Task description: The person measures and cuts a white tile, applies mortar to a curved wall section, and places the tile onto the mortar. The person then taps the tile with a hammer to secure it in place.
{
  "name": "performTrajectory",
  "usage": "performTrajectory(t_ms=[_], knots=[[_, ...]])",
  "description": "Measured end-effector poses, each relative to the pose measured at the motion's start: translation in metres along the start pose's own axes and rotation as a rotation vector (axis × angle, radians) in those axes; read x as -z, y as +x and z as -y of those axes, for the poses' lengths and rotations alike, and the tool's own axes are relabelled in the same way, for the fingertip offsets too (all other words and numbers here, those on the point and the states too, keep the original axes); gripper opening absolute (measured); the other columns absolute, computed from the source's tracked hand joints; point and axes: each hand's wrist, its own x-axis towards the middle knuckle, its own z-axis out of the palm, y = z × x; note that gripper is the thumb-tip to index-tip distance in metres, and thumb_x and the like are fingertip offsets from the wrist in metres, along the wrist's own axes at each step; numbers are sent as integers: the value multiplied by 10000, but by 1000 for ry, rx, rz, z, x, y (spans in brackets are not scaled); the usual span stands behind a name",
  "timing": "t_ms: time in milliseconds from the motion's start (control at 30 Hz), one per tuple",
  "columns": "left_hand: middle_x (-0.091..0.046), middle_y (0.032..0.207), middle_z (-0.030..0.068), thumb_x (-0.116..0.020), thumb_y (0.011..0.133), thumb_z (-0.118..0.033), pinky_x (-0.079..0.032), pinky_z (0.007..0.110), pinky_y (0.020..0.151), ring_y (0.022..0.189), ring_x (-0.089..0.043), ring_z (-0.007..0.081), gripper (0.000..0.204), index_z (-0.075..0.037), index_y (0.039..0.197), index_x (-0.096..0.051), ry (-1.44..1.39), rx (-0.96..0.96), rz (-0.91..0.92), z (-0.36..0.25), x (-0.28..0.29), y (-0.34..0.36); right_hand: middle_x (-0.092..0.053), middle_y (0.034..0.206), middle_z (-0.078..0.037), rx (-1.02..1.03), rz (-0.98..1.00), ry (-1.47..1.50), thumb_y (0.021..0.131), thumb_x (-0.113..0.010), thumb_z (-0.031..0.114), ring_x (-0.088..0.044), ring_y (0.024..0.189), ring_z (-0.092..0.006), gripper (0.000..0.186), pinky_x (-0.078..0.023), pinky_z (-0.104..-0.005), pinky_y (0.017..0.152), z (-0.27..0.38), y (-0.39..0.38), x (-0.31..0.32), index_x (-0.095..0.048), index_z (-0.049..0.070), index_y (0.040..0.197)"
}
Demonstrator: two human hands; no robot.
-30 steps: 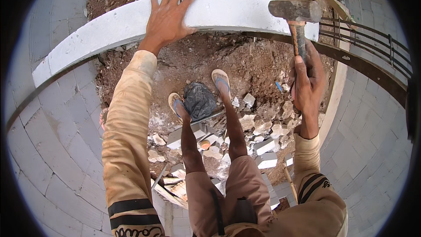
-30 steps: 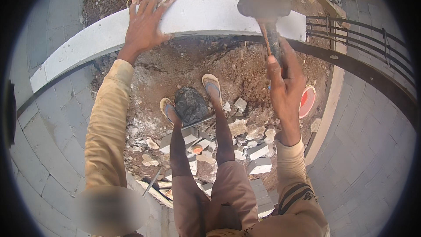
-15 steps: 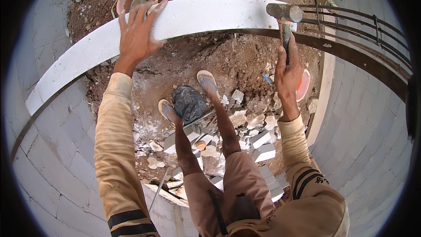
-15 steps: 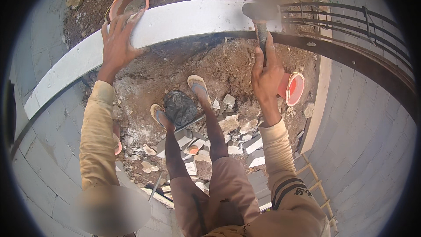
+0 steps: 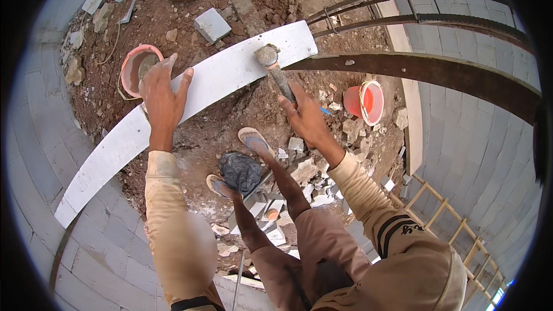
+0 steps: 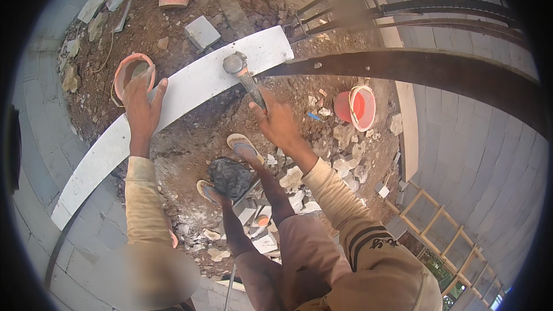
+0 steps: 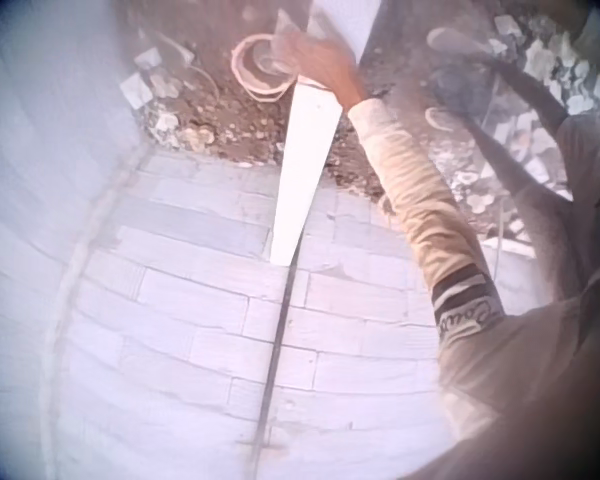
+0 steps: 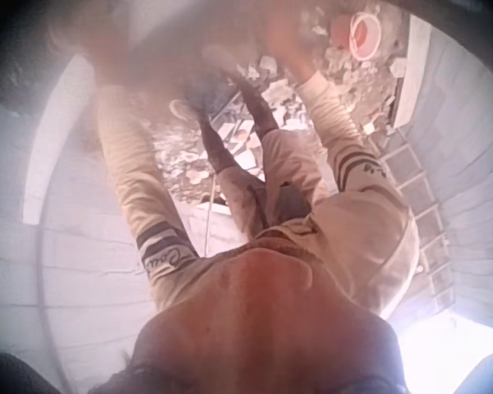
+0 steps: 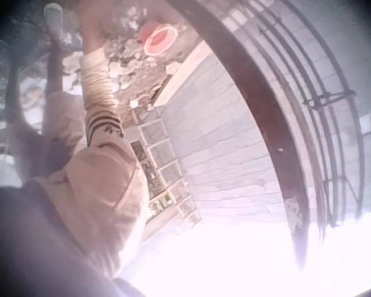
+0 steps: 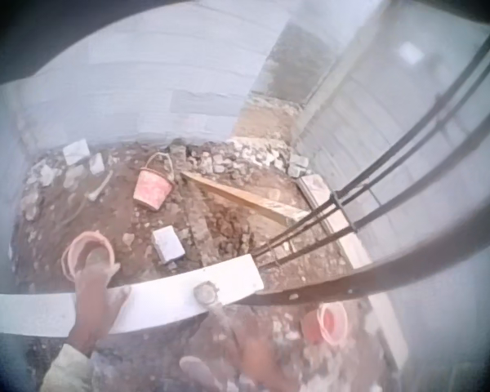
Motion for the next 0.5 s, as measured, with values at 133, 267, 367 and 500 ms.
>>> performTrajectory(t_ms=[133, 267, 367, 500], knots=[[-737, 1130, 179, -538, 999, -565, -458, 524, 1011, 1127, -665, 363, 526, -132, 1208, -752, 14, 212, 118, -42, -46, 50, -667, 862, -188, 47, -85, 151, 1033, -565, 452, -630, 745, -314, 550, -501, -439, 717, -3, 3, 1, -532, 68, 1425], [-762, 982, 201, -416, 1025, -608, -541, 519, 869, 968, -724, 397, 608, -145, 1116, -799, 194, 471, 323, -62, -56, 60, -642, 797, -76, -77, -42, 182, 1051, -538, 485, -562, 710, -191, 544, -479, -403, 690, 12, 9, 13, -580, 43, 1366], [-760, 990, 215, -395, 1028, -609, -551, 516, 859, 968, -724, 408, 608, -163, 1150, -789, 263, 471, 322, -59, -54, 57, -574, 738, -27, -147, -27, 295, 1070, -532, 442, -507, 643, -140, 482, -438, -338, 602, 33, 8, 30, -603, 33, 1315], [-755, 990, 228, -400, 1034, -581, -550, 524, 845, 954, -722, 412, 579, -166, 1177, -778, 262, 464, 326, -55, -58, 54, -527, 684, -57, -28, -178, 378, 1089, -483, 432, -504, 590, -145, 462, -400, -320, 545, 49, 3, 46, -592, 2, 1218]])
